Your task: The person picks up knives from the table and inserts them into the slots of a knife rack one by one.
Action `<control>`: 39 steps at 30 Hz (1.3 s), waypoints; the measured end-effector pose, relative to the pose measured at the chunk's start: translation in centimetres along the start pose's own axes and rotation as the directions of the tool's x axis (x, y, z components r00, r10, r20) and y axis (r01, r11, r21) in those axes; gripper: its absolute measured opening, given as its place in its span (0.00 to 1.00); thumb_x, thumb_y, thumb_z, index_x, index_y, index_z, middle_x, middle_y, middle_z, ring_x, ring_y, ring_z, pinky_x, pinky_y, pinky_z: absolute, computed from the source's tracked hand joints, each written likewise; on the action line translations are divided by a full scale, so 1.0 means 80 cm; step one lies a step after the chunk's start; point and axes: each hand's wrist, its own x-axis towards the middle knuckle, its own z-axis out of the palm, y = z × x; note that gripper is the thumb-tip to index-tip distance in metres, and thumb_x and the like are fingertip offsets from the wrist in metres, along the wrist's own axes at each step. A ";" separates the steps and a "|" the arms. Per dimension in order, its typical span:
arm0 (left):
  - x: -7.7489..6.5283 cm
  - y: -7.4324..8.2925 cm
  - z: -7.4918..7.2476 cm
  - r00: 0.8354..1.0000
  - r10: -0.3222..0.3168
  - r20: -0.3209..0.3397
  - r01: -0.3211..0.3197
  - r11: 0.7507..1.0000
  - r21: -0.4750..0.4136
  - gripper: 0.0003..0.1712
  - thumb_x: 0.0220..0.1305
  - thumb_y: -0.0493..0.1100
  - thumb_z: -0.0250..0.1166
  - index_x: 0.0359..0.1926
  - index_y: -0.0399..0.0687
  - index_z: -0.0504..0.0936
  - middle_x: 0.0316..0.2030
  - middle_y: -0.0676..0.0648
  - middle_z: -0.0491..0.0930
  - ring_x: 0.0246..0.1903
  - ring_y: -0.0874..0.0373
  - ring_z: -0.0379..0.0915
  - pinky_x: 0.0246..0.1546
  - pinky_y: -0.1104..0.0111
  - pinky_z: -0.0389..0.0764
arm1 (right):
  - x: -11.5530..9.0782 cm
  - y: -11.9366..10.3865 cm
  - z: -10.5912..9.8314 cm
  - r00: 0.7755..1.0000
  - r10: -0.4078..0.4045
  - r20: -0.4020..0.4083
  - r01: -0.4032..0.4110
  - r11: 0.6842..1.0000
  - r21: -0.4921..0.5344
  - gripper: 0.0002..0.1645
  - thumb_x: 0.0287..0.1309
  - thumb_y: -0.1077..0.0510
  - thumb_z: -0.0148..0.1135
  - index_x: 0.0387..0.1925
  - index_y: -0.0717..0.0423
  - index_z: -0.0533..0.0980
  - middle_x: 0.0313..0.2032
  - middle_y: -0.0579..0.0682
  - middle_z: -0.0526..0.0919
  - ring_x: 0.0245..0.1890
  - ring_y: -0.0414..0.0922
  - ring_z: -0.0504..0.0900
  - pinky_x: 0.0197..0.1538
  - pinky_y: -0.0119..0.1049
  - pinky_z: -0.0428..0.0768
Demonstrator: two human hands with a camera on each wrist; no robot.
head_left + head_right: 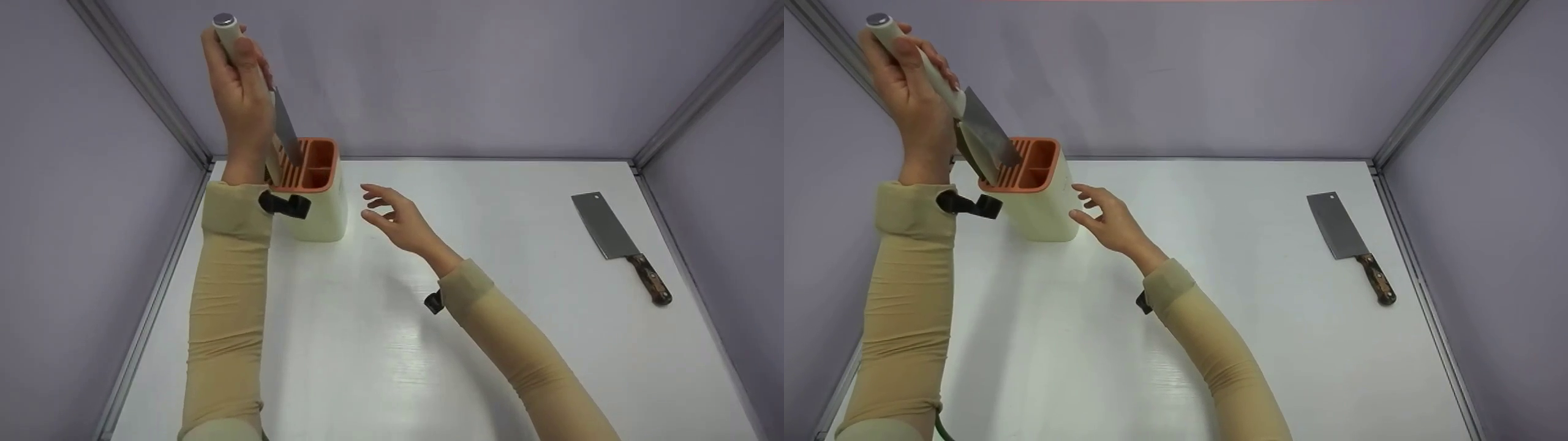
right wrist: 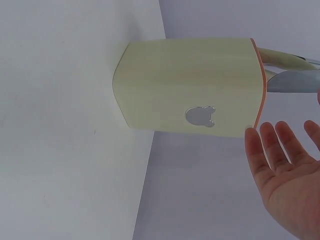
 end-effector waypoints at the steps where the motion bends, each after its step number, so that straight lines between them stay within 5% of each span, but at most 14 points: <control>1: 0.001 -0.001 -0.001 1.000 -0.004 -0.001 0.004 1.000 0.009 0.13 0.75 0.26 0.41 0.52 0.39 0.67 0.30 0.50 0.69 0.28 0.56 0.64 0.34 0.72 0.68 | 0.000 0.001 0.001 1.000 0.000 0.002 0.000 1.000 0.002 0.31 0.70 0.51 0.58 0.70 0.53 0.65 0.59 0.53 0.74 0.58 0.51 0.75 0.52 0.45 0.77; 17: -0.003 -0.028 -0.014 0.999 0.008 0.051 -0.015 0.990 0.139 0.14 0.74 0.26 0.43 0.54 0.41 0.67 0.33 0.50 0.69 0.33 0.57 0.66 0.39 0.72 0.69 | 0.002 0.003 0.010 0.999 0.026 0.046 -0.024 0.999 -0.037 0.32 0.70 0.49 0.58 0.71 0.52 0.64 0.60 0.51 0.74 0.58 0.46 0.75 0.51 0.39 0.77; 31: -0.004 -0.035 -0.014 1.000 0.004 0.024 -0.006 0.996 0.093 0.13 0.75 0.27 0.42 0.53 0.41 0.67 0.32 0.53 0.69 0.32 0.54 0.66 0.38 0.72 0.69 | 0.004 0.006 0.018 0.998 0.029 0.059 -0.027 0.999 -0.031 0.32 0.70 0.49 0.58 0.71 0.52 0.64 0.60 0.51 0.74 0.57 0.43 0.74 0.51 0.42 0.78; 39: -0.009 -0.057 -0.022 0.989 -0.104 0.107 0.081 0.976 0.203 0.12 0.75 0.29 0.45 0.53 0.43 0.69 0.36 0.56 0.70 0.39 0.57 0.68 0.42 0.71 0.69 | 0.003 0.010 0.023 0.996 0.036 0.082 -0.032 0.999 -0.043 0.31 0.70 0.50 0.58 0.71 0.50 0.65 0.59 0.50 0.74 0.57 0.48 0.75 0.50 0.38 0.77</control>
